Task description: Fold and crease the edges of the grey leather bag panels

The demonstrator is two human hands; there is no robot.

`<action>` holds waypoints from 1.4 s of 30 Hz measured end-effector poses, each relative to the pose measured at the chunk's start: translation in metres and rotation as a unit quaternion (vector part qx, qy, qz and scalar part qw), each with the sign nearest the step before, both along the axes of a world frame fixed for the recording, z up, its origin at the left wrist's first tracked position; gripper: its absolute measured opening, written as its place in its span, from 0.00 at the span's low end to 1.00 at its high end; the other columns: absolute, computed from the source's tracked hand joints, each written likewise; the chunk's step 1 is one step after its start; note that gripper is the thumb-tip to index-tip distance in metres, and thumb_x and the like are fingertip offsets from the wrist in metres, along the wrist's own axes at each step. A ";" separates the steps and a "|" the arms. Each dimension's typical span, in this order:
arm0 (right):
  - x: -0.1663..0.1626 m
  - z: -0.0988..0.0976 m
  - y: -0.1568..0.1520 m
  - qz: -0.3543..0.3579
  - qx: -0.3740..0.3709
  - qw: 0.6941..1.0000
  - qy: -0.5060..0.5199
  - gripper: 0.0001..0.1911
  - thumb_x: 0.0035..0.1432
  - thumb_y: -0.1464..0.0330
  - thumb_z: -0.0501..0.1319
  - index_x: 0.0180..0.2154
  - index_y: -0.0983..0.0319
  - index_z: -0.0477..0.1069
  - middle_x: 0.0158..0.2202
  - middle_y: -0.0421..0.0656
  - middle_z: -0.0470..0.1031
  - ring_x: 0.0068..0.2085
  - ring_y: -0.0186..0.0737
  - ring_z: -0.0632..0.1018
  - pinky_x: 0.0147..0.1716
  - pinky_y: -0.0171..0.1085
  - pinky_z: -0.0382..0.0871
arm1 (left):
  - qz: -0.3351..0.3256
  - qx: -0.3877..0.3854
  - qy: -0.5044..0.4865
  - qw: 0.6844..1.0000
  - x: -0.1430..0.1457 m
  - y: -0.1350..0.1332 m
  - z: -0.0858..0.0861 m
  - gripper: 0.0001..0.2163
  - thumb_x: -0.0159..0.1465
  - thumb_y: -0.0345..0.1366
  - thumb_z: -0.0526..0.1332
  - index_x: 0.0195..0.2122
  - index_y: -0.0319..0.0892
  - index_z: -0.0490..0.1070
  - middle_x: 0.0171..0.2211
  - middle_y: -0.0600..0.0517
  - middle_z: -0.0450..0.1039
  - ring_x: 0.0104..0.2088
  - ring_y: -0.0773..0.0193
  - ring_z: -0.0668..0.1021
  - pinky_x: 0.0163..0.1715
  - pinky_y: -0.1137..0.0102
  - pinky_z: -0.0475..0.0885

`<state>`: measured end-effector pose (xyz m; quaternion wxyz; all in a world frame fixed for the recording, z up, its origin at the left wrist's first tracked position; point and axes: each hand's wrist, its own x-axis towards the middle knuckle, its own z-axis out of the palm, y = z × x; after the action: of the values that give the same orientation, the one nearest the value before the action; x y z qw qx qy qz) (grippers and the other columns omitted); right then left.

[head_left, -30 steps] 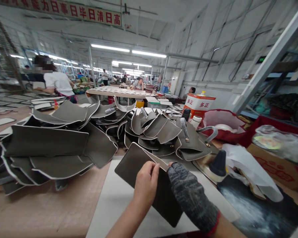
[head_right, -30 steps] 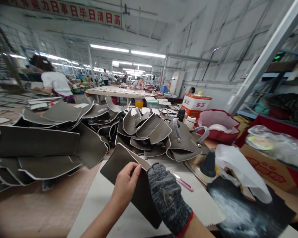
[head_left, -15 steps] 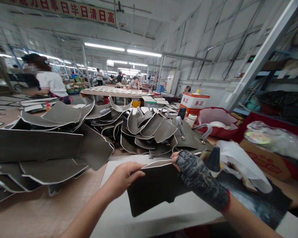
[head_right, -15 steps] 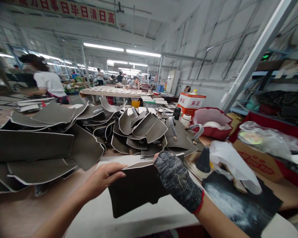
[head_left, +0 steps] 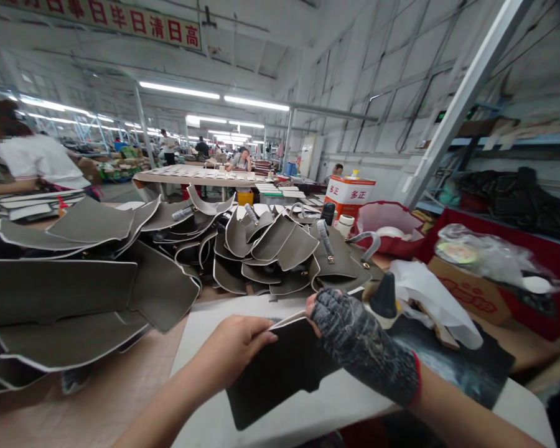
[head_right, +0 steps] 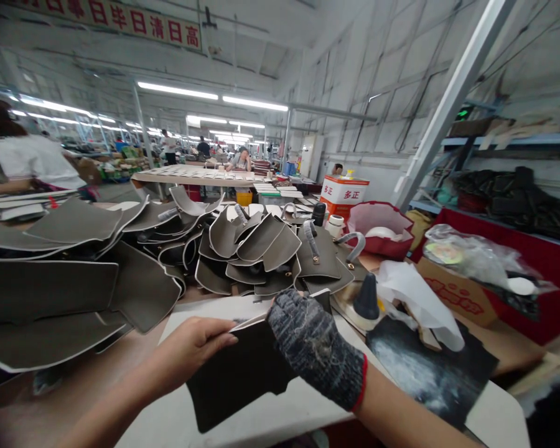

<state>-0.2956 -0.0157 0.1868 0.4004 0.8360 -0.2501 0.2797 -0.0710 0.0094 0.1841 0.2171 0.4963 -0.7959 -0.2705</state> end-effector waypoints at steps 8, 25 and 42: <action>0.010 0.004 0.012 0.013 0.044 0.998 -0.043 0.14 0.58 0.75 0.46 0.33 0.63 0.69 0.27 0.46 0.75 0.32 0.41 0.75 0.34 0.41 0.71 | 0.016 0.012 0.006 1.000 -0.014 -0.002 0.007 0.14 0.61 0.43 0.53 0.32 0.43 0.76 0.27 0.54 0.76 0.28 0.66 0.73 0.29 0.76 0.63; -0.014 0.029 0.006 0.005 0.203 0.979 -0.035 0.08 0.59 0.68 0.53 0.32 0.59 0.70 0.31 0.41 0.74 0.34 0.41 0.74 0.38 0.42 0.65 | -0.005 -0.030 -0.009 0.999 -0.003 0.006 0.023 0.17 0.63 0.45 0.51 0.26 0.43 0.75 0.24 0.54 0.74 0.26 0.67 0.72 0.28 0.76 0.64; -0.016 -0.013 0.020 -0.026 0.131 0.991 -0.015 0.15 0.63 0.61 0.50 0.30 0.60 0.69 0.26 0.39 0.70 0.27 0.32 0.70 0.31 0.35 0.67 | -0.070 -0.081 -0.133 0.985 -0.042 0.013 0.011 0.15 0.65 0.38 0.48 0.37 0.47 0.76 0.34 0.49 0.80 0.35 0.59 0.80 0.33 0.72 0.68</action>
<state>-0.3113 0.0038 0.1738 0.2903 0.8702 -0.3124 0.2468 -0.1130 0.0228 0.1948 0.1296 0.4514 -0.8699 -0.1510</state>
